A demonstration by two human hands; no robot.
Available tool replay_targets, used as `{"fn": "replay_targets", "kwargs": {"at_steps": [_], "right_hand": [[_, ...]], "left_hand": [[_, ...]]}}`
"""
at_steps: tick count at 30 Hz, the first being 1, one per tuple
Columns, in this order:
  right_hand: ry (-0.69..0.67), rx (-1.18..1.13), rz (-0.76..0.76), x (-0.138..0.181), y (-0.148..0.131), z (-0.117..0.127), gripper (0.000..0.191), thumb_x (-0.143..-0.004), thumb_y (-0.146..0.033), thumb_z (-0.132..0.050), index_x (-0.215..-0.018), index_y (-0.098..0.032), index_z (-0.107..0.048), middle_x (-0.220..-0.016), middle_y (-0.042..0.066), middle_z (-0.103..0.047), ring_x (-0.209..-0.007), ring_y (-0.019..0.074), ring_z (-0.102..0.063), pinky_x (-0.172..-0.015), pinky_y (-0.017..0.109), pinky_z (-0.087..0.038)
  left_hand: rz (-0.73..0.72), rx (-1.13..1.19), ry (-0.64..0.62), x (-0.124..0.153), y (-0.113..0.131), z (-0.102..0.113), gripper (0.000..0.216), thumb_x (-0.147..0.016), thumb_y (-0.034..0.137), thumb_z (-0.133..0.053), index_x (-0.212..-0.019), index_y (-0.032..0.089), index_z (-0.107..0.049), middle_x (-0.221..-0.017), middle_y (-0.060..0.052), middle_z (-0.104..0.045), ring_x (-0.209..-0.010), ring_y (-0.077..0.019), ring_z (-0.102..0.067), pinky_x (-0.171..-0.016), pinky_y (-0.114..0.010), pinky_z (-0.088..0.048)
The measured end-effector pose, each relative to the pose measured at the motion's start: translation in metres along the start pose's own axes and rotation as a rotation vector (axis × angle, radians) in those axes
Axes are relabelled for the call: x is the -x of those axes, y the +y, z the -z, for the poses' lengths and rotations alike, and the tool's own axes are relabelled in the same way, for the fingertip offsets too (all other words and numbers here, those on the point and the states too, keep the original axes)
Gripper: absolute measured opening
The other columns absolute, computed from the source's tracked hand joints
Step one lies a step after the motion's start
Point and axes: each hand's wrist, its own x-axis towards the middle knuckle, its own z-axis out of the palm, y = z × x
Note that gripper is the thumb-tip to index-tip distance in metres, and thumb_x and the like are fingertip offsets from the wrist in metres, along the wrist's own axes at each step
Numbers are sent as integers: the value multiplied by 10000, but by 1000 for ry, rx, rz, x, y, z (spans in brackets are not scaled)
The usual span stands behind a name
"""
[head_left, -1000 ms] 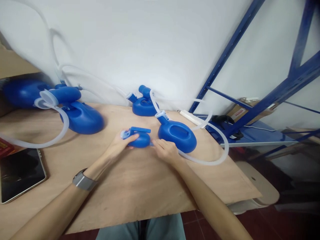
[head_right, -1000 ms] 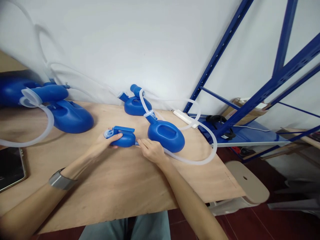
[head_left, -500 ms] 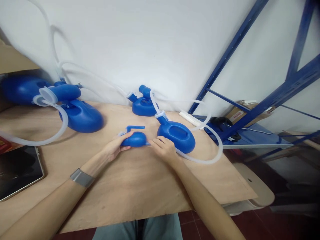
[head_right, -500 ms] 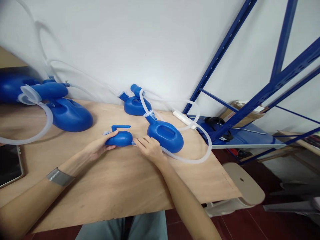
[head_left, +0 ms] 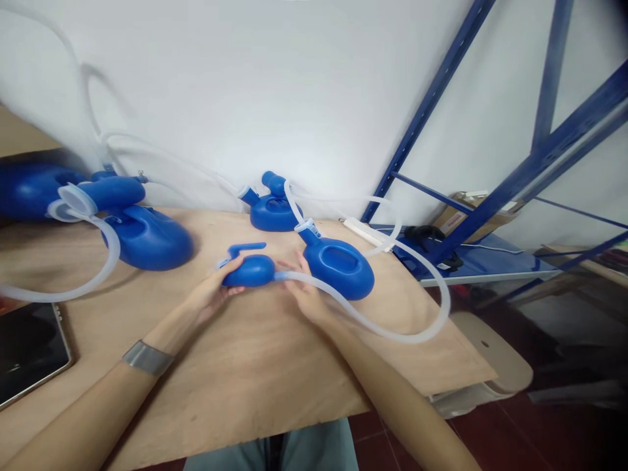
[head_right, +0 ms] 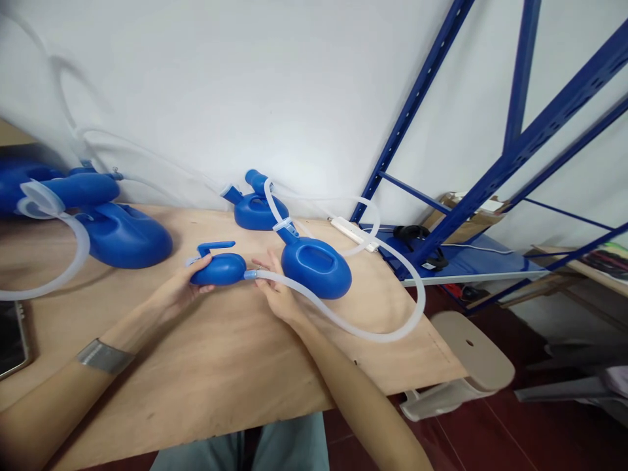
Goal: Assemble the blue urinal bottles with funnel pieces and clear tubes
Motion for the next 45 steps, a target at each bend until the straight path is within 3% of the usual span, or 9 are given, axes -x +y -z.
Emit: {"fn": "replay_targets", "kwargs": {"at_steps": [2,5,9,13,18,22,31,39,45], "right_hand": [[-16,-14,57,-2,2,5,380,-1050,-342,-555,-1416,-265,-623,-1345,109,-727,-1326,238,-657,-1078,432,-583],[3,-32,19,-1,5,10,300,-993,-415,-653,-1226,-246,-737,-1228,104,-773,-1261,264,-694,-1083,470,-577],[-19,-154,-108,-1,10,7,380,-957,-527,-678,-1157,-218,-775,-1110,115,-799,-1041,267,-759,-885,433,-640],[101,-247,-144,-2,11,-2,456,-954,-581,-657,-1141,-184,-779,-1007,123,-798,-829,226,-750,-701,352,-623],[186,-164,-133,-2,7,-3,370,-939,-544,-691,-896,-194,-803,-852,79,-794,-827,226,-743,-825,378,-624],[228,-152,-139,-2,5,-2,369,-927,-557,-694,-843,-214,-799,-853,75,-801,-834,241,-751,-875,404,-621],[254,-174,-188,-1,0,-6,371,-928,-524,-671,-731,-217,-739,-763,63,-774,-724,223,-735,-776,383,-628],[270,-211,-212,4,-15,-12,295,-951,-416,-637,-777,-202,-740,-766,55,-770,-729,207,-726,-792,360,-617],[297,-206,-176,-4,-13,-10,276,-947,-429,-642,-815,-210,-745,-822,62,-793,-767,234,-744,-824,399,-625]], "left_hand": [[100,21,12,3,-3,-4,404,-741,425,-924,-1027,204,-742,-1084,-99,-757,-783,-177,-749,-513,-187,-631],[112,35,20,4,-5,-5,390,-742,405,-929,-1019,198,-747,-1117,-104,-749,-782,-163,-740,-514,-173,-626],[18,39,25,3,-4,-4,342,-766,368,-920,-1015,217,-740,-1151,-81,-751,-842,-158,-745,-552,-159,-627],[-34,44,12,5,-2,-5,334,-771,337,-917,-1016,199,-736,-1126,-85,-765,-848,-165,-753,-551,-167,-625],[-60,56,18,7,-4,-9,335,-765,282,-915,-1029,173,-739,-1073,-74,-772,-820,-153,-749,-540,-168,-625],[-108,56,16,8,-9,-12,371,-741,281,-923,-1034,156,-734,-1074,-82,-775,-825,-169,-755,-530,-181,-627],[-214,13,115,7,-28,-17,544,-642,371,-959,-1050,186,-651,-1103,-67,-734,-923,-207,-749,-549,-194,-600],[-522,-271,117,13,-29,-17,553,-610,411,-941,-1003,209,-608,-975,-9,-718,-899,-178,-702,-821,-285,-587],[-469,-286,152,11,-24,-20,577,-596,486,-925,-975,204,-593,-905,0,-686,-836,-180,-670,-754,-293,-578]]}}
